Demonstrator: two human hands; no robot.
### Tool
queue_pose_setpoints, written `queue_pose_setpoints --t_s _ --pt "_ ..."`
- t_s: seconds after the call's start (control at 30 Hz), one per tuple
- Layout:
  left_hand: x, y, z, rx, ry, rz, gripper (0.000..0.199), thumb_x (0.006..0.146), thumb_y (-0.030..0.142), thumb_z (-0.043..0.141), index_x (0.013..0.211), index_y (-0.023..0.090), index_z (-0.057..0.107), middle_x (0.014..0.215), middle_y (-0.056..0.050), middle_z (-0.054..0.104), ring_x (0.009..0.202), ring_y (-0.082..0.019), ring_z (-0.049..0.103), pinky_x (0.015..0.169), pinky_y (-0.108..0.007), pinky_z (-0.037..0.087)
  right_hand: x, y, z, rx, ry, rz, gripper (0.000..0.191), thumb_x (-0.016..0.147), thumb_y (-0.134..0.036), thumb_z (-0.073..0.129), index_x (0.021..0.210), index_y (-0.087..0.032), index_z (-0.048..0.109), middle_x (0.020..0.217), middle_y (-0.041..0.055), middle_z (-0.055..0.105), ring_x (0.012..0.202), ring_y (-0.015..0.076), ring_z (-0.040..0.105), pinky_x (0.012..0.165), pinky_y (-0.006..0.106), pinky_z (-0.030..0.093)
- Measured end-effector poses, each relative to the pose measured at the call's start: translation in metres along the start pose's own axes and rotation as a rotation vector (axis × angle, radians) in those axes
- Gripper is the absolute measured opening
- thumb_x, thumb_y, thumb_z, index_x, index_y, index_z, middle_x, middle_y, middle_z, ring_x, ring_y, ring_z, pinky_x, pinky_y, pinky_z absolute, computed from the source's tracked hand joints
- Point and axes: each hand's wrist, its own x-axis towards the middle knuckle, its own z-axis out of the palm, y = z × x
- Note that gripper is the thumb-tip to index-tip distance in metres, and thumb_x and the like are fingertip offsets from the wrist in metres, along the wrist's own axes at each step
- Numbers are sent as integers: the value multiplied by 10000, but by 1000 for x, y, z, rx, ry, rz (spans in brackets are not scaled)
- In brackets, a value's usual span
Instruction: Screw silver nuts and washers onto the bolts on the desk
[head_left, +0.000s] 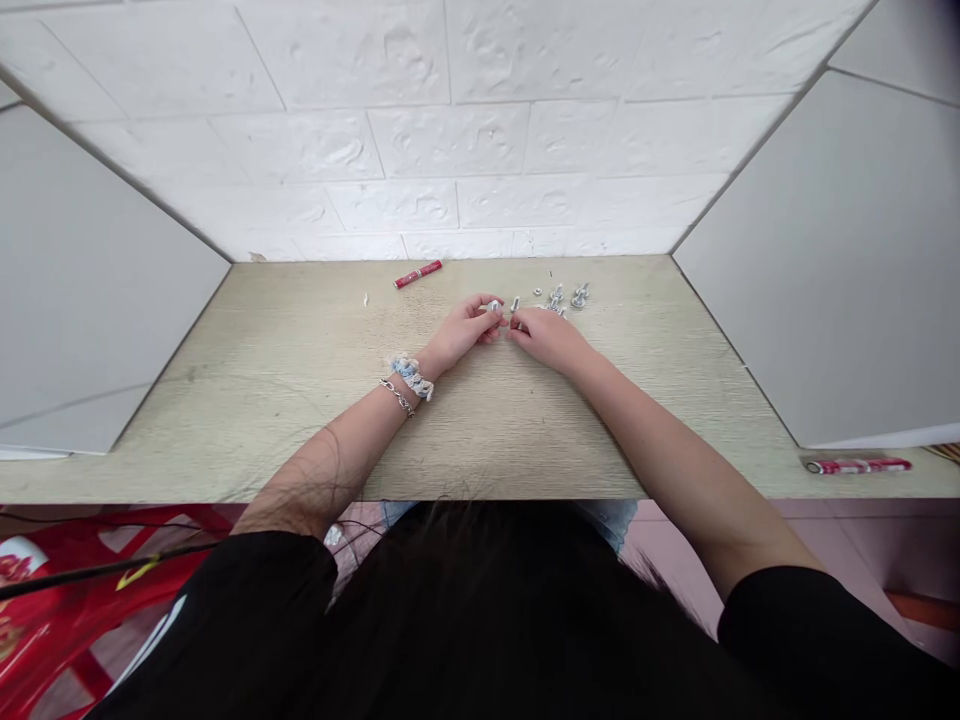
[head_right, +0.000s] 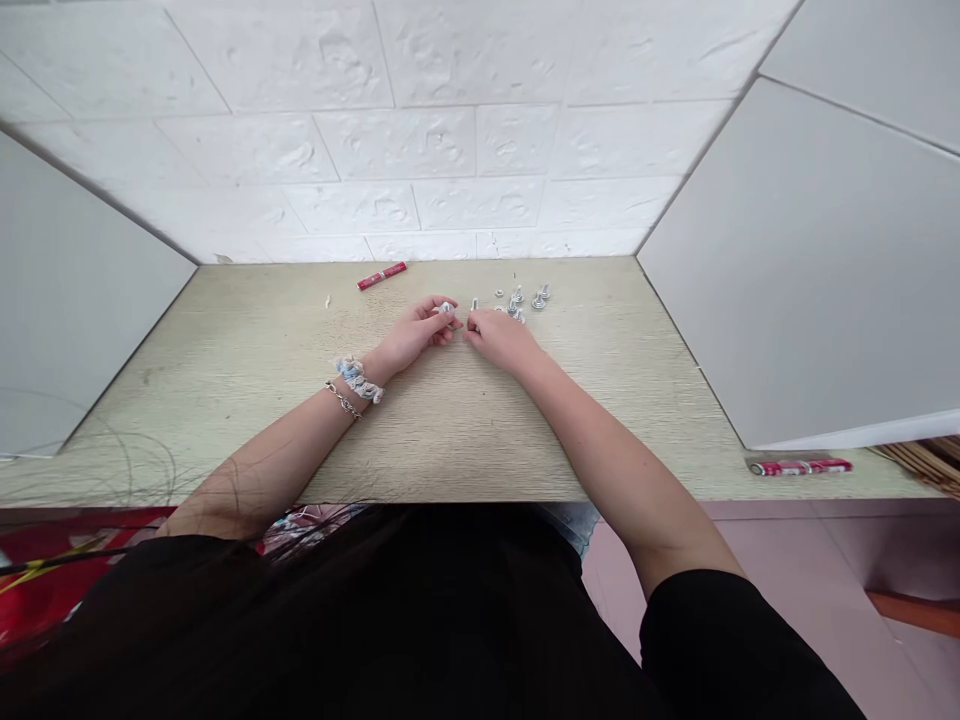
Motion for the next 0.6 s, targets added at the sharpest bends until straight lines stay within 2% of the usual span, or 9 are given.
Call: queue_pose_setpoints --t_s 0.1,0.17,0.37,0.6 --pt "-2 2 1 -3 6 -3 324 1016 79 569 1326 174 582 749 43 693 586 -52 587 630 -193 454 0 0 0 11 0 -4 106 986 -231 560 920 -169 615 1050 104 732 953 214 617 748 303 359" --pt "-2 2 1 -9 7 3 355 1033 109 548 1378 192 565 756 42 690 586 -54 586 631 -193 453 0 -1 0 0 4 2 107 982 -217 548 922 -169 622 1040 106 729 943 215 616 749 304 363" --pt "2 -1 -1 -1 -1 10 134 1034 112 530 1077 149 651 741 44 636 588 -45 558 637 -186 439 0 -1 1 -69 19 -7 165 977 -164 481 925 -164 637 1026 137 736 939 239 627 747 318 373" --pt "3 -1 -1 33 -35 14 148 1010 65 541 943 123 659 680 50 581 563 -47 503 596 -188 387 0 -1 2 -98 49 -28 200 943 -102 491 980 -127 686 1068 166 739 1008 260 651 880 332 440"
